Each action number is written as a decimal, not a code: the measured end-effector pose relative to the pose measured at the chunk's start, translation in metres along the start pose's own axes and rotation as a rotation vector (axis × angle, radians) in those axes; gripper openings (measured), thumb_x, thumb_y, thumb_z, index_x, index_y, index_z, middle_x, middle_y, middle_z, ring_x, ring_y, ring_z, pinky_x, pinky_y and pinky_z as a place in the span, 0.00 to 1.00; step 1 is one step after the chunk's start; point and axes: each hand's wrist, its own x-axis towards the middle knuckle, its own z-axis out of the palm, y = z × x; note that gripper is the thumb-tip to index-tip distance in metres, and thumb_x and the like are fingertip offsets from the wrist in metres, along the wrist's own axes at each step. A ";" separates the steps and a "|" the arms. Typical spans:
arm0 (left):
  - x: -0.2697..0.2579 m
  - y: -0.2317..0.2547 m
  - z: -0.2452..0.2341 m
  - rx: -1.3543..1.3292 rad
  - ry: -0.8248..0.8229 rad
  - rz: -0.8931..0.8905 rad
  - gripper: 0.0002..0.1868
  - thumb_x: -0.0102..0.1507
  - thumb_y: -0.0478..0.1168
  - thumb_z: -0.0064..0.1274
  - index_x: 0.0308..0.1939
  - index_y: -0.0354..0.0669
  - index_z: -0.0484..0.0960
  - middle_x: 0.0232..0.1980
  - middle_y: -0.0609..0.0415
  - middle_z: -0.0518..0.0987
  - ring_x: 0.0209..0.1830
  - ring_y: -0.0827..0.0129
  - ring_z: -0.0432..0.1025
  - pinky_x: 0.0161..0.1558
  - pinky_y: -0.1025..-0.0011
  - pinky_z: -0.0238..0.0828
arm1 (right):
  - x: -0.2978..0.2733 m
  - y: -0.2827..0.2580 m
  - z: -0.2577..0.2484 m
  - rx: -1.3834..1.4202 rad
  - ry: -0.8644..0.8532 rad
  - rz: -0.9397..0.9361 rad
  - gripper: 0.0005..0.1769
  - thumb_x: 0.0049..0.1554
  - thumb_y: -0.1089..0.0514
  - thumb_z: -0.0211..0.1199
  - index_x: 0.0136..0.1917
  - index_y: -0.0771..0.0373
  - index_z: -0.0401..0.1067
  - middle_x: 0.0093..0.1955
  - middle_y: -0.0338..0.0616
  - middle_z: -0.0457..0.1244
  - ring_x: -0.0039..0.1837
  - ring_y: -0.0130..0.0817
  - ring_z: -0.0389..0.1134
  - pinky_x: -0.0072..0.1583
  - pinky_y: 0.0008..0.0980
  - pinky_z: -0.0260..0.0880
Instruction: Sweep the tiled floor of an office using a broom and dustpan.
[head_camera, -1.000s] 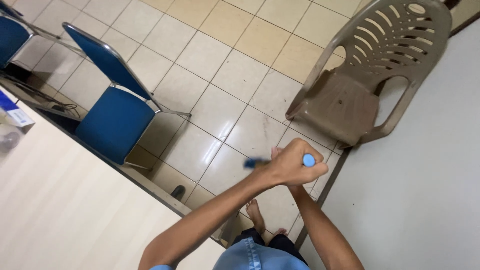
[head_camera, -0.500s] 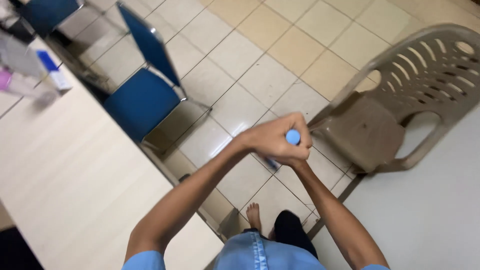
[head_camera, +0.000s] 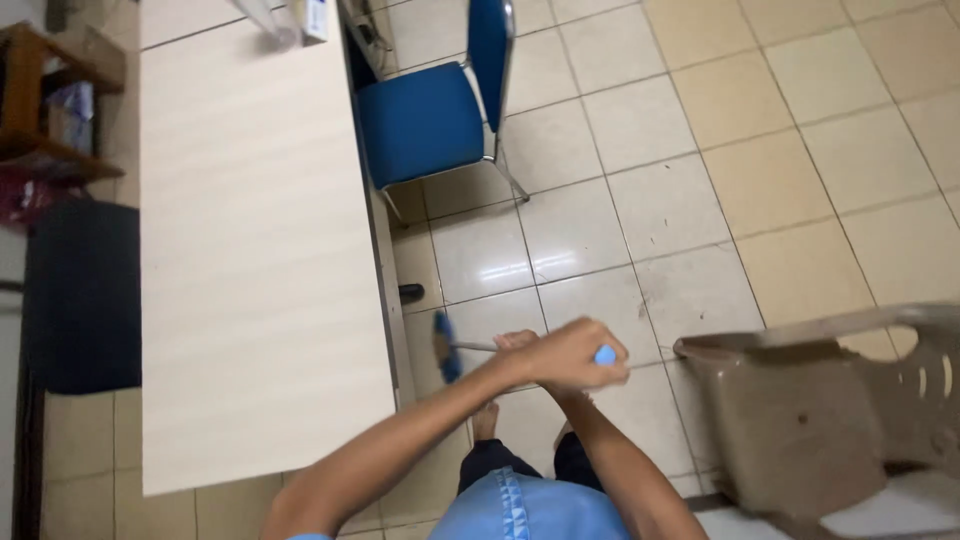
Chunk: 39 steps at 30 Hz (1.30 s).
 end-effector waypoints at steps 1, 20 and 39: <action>-0.002 0.006 0.004 -0.009 0.002 0.027 0.16 0.58 0.40 0.49 0.18 0.36 0.67 0.17 0.51 0.61 0.18 0.70 0.56 0.25 0.64 0.59 | 0.004 -0.049 -0.027 0.015 0.013 0.192 0.20 0.66 0.50 0.56 0.63 0.66 0.68 0.57 0.43 0.64 0.62 0.32 0.65 0.65 0.37 0.65; -0.043 0.086 -0.036 -0.149 0.429 0.328 0.17 0.53 0.31 0.48 0.13 0.37 0.57 0.16 0.55 0.58 0.19 0.71 0.54 0.35 0.68 0.59 | 0.056 -0.063 -0.142 0.127 -0.298 0.184 0.12 0.45 0.54 0.68 0.32 0.64 0.69 0.34 0.42 0.66 0.38 0.30 0.65 0.40 0.39 0.65; -0.005 0.055 0.010 0.031 0.288 0.096 0.13 0.53 0.38 0.51 0.16 0.40 0.67 0.16 0.56 0.65 0.17 0.70 0.60 0.26 0.66 0.58 | 0.031 -0.138 -0.177 0.594 -0.180 0.169 0.16 0.41 0.52 0.62 0.41 0.62 0.73 0.42 0.34 0.68 0.45 0.24 0.68 0.47 0.31 0.72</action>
